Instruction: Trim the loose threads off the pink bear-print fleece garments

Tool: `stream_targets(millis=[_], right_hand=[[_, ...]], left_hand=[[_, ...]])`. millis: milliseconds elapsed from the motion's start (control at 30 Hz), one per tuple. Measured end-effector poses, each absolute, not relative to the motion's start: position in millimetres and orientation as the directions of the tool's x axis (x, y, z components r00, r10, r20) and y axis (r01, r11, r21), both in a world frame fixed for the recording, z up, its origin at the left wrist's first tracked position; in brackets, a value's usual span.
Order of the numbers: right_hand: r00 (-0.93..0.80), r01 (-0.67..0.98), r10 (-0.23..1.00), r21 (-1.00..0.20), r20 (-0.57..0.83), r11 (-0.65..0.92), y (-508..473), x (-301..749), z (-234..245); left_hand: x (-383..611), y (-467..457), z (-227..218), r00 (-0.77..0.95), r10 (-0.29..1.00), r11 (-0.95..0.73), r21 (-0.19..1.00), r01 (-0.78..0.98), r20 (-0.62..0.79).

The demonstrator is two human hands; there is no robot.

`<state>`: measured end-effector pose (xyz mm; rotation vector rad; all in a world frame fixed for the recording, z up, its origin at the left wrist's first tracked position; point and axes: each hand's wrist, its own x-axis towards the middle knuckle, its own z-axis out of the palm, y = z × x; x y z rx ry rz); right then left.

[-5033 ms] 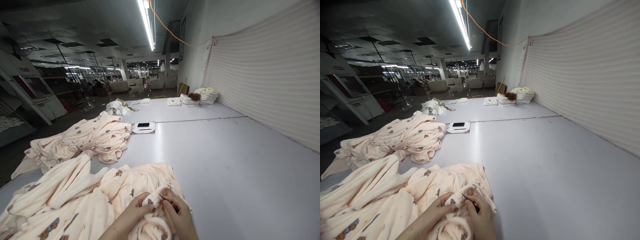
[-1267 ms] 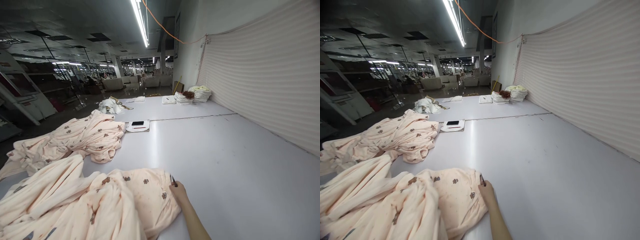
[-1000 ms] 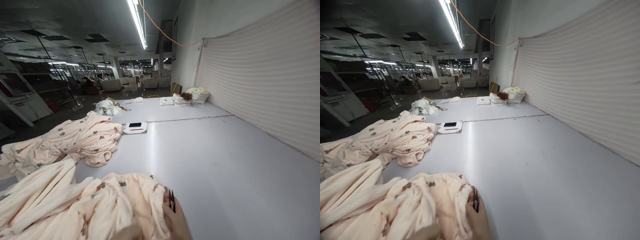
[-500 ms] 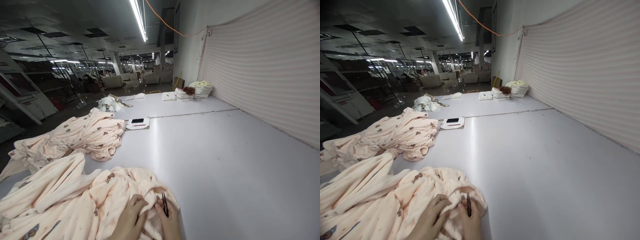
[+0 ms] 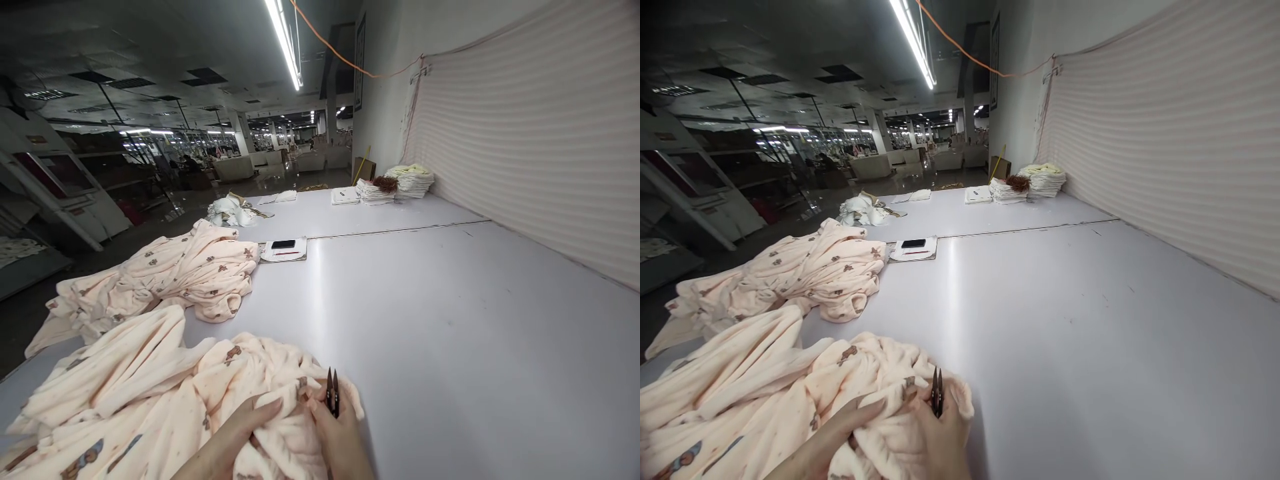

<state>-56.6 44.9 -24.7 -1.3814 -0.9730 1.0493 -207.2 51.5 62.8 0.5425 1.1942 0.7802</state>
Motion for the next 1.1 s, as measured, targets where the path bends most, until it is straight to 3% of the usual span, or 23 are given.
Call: stream_targets(millis=[67,200,467,600,667,733,833,933,1100], right_hand=[[0.194,0.047,0.981,-0.999,0.017,0.008,39.2,-53.8,-24.2],[0.055,0.135,0.986,-0.979,0.158,0.150,31.5,-49.4,-27.6],[0.015,0.144,0.980,-0.971,0.197,0.193,38.7,-61.8,-32.4],[0.044,0.148,0.975,-0.967,0.218,0.209,41.0,-60.1,-35.3],[0.122,0.226,0.963,-0.951,0.241,0.210,40.7,-56.7,-34.5],[0.204,0.310,0.949,-0.935,0.240,0.170,38.9,-54.9,-31.1],[0.137,0.362,0.962,-0.916,0.236,0.173,30.7,-58.2,-25.6],[0.041,0.393,0.974,-0.900,0.221,0.188,16.9,-63.9,-25.0],[-0.008,0.366,0.970,-0.902,0.242,0.228,6.0,-63.4,-14.1]], left_hand=[[-207.4,51.1,64.7,0.245,0.778,0.628,0.711,-0.315,-0.579],[-210.5,50.7,61.9,0.207,0.763,0.645,0.697,-0.314,-0.612],[-217.8,48.9,67.9,0.316,0.782,0.620,0.725,-0.299,-0.538],[-219.5,49.3,58.8,0.267,0.803,0.594,0.756,-0.275,-0.533],[-220.9,46.3,53.5,0.228,0.837,0.533,0.836,-0.132,-0.498],[-223.6,39.7,50.6,0.153,0.894,0.403,0.905,0.136,-0.421],[-229.6,25.8,50.1,-0.027,0.974,0.214,0.879,0.425,-0.225],[-235.4,14.9,49.7,-0.181,0.960,0.259,0.925,0.278,-0.214],[-237.9,10.7,47.8,-0.028,0.893,0.436,0.877,-0.201,-0.450]])
